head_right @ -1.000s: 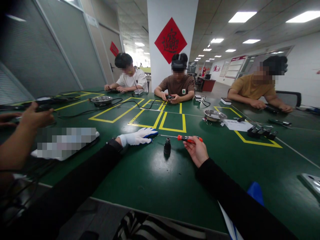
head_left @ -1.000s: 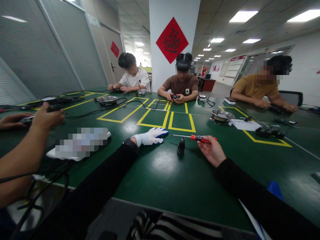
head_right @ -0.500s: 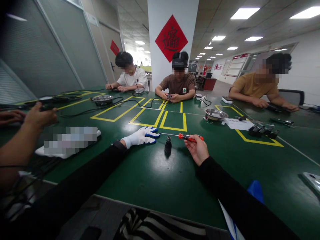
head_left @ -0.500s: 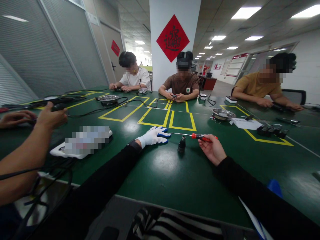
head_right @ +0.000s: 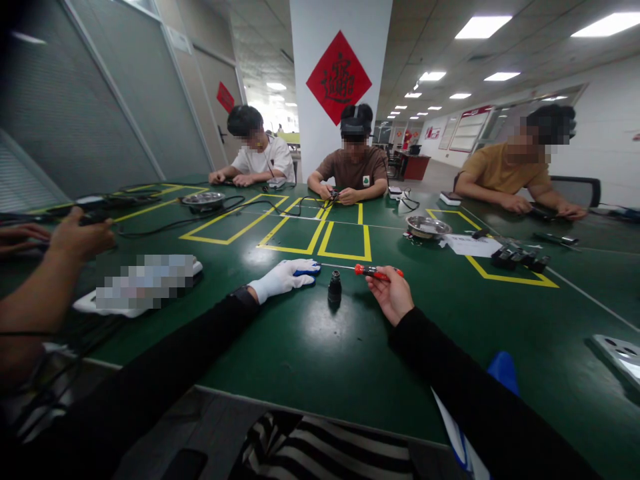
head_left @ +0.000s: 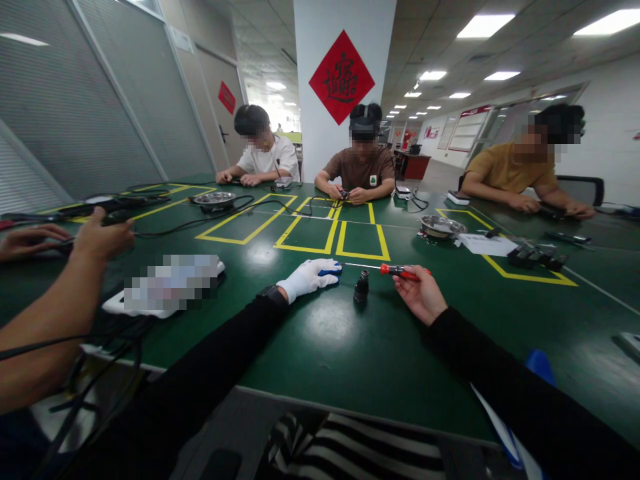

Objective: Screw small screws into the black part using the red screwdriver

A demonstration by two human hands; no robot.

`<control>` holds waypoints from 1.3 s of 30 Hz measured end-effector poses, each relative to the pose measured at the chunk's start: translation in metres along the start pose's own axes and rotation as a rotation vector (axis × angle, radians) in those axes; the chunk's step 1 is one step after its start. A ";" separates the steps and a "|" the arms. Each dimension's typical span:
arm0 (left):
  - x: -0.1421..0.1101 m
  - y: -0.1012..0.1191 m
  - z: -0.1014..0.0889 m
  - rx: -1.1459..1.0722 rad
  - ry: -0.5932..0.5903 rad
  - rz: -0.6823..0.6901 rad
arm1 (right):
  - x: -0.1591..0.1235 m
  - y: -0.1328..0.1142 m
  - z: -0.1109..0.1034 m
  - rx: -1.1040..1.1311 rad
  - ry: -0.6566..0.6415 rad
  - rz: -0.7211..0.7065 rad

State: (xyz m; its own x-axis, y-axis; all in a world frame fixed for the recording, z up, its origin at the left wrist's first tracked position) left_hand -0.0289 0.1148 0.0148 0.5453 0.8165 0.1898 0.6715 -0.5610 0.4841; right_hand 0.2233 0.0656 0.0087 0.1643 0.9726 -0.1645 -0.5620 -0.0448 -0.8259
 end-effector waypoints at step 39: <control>-0.040 0.135 -0.020 0.018 0.466 0.608 | -0.030 -0.016 0.043 -1.594 -0.130 -0.704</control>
State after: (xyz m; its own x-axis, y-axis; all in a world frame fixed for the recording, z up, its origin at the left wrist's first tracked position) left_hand 0.0296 0.0092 0.0892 0.5563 0.3345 0.7607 0.3317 -0.9287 0.1659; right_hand 0.1930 0.0472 0.0498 -0.0995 0.9102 0.4020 0.8729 0.2738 -0.4039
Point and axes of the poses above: each hand's wrist, its own x-axis towards the middle knuckle, its own z-axis out of the palm, y = z × x, the point moved 8 cm from there along x, towards the middle knuckle
